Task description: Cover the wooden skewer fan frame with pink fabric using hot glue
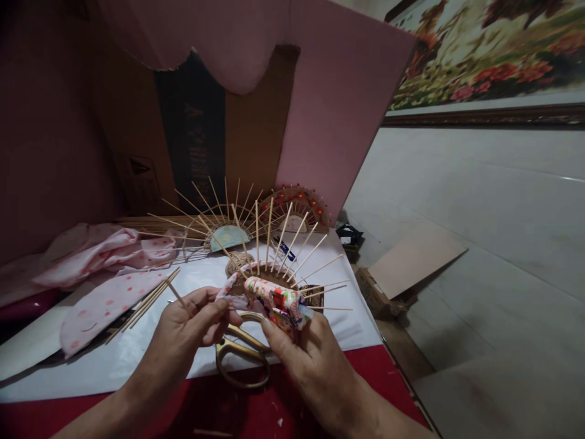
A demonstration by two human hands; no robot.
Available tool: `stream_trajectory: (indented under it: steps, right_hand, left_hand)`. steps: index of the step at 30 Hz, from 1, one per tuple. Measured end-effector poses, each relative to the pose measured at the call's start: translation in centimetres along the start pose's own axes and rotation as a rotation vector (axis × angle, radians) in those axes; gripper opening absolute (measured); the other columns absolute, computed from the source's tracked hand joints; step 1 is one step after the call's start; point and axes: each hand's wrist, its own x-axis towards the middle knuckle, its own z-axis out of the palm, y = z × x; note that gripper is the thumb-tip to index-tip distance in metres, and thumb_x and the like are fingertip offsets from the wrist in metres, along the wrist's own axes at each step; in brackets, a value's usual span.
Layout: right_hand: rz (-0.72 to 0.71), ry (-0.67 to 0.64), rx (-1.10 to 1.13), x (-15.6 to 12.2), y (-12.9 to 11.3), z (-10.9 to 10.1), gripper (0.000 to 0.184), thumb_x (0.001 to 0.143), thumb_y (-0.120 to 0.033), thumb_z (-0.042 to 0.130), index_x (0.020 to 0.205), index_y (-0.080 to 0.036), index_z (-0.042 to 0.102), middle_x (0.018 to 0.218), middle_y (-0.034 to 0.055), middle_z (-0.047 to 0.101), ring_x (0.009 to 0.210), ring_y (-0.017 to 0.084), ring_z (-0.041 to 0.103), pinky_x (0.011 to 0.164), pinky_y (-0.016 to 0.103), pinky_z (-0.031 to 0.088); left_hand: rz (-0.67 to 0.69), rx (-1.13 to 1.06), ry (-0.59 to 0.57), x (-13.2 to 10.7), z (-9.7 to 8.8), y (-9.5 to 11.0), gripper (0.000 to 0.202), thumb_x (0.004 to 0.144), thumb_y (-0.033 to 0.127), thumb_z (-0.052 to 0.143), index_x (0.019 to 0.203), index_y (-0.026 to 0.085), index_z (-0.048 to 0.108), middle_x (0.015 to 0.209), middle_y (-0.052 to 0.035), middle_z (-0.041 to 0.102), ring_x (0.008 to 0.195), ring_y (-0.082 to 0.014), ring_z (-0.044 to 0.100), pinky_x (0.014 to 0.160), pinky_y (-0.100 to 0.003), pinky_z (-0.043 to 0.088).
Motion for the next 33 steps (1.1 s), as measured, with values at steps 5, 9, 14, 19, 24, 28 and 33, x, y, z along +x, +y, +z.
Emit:
stream_trajectory:
  steps: [5,9,14,19,24,28,33]
  right_hand:
    - [-0.002,-0.007,-0.002,0.11,-0.16,-0.01,0.034,0.09,-0.026,0.048,0.124,-0.029,0.055,0.117,0.0018,0.064,0.107,0.02,0.059,0.097,0.035,0.045]
    - [0.008,-0.038,0.016,0.08,-0.26,-0.14,0.035,0.091,-0.025,0.048,0.125,-0.028,0.053,0.12,0.0021,0.062,0.109,0.02,0.057,0.097,0.035,0.045]
    - [0.026,-0.038,0.047,-0.02,-0.21,0.01,0.035,0.09,-0.026,0.049,0.126,-0.025,0.053,0.119,0.0037,0.063,0.108,0.021,0.058,0.096,0.036,0.045]
    - [0.018,-0.02,0.069,0.02,-0.15,0.09,0.034,0.091,-0.026,0.049,0.124,-0.027,0.054,0.12,0.0025,0.062,0.11,0.021,0.056,0.098,0.035,0.043]
    - [0.016,-0.035,0.096,0.05,-0.17,0.16,0.031,0.091,-0.025,0.047,0.121,-0.028,0.057,0.117,0.0008,0.063,0.108,0.018,0.057,0.098,0.033,0.043]
    - [0.019,-0.044,0.105,-0.18,-0.14,0.23,0.032,0.091,-0.024,0.048,0.122,-0.028,0.056,0.117,0.0014,0.063,0.106,0.018,0.058,0.097,0.034,0.044]
    - [0.007,-0.009,0.06,-0.26,-0.19,-0.13,0.028,0.09,-0.025,0.05,0.116,-0.028,0.061,0.114,0.0016,0.065,0.103,0.018,0.059,0.098,0.033,0.042]
  left_hand:
    - [0.0,0.007,-0.009,0.01,-0.02,-0.07,0.026,0.081,0.037,0.054,0.069,0.014,0.06,0.053,0.0021,0.055,0.045,-0.0065,0.036,0.045,-0.02,0.029]
    - [0.0,0.007,-0.006,0.04,0.0,-0.05,0.025,0.08,0.036,0.055,0.07,0.014,0.06,0.056,0.0002,0.058,0.044,-0.0066,0.037,0.045,-0.02,0.029]
    - [0.003,0.014,-0.005,0.11,0.01,-0.04,0.025,0.08,0.037,0.055,0.071,0.013,0.06,0.056,-0.0003,0.059,0.044,-0.0065,0.038,0.044,-0.02,0.029]
    - [0.016,0.024,-0.02,0.08,-0.01,-0.11,0.026,0.08,0.037,0.055,0.07,0.014,0.059,0.057,-0.0001,0.059,0.044,-0.0064,0.038,0.045,-0.02,0.03]
    - [0.021,0.039,-0.022,0.06,-0.06,-0.49,0.027,0.081,0.038,0.053,0.072,0.014,0.06,0.059,-0.001,0.06,0.045,-0.0071,0.039,0.045,-0.02,0.03]
    - [0.013,0.045,-0.024,0.06,-0.09,-0.52,0.027,0.081,0.038,0.053,0.072,0.014,0.06,0.057,-0.0001,0.058,0.044,-0.007,0.038,0.045,-0.02,0.03]
    - [0.012,0.061,-0.019,-0.03,-0.09,-0.21,0.028,0.081,0.038,0.053,0.07,0.014,0.06,0.053,0.0014,0.054,0.045,-0.0073,0.038,0.045,-0.02,0.031]
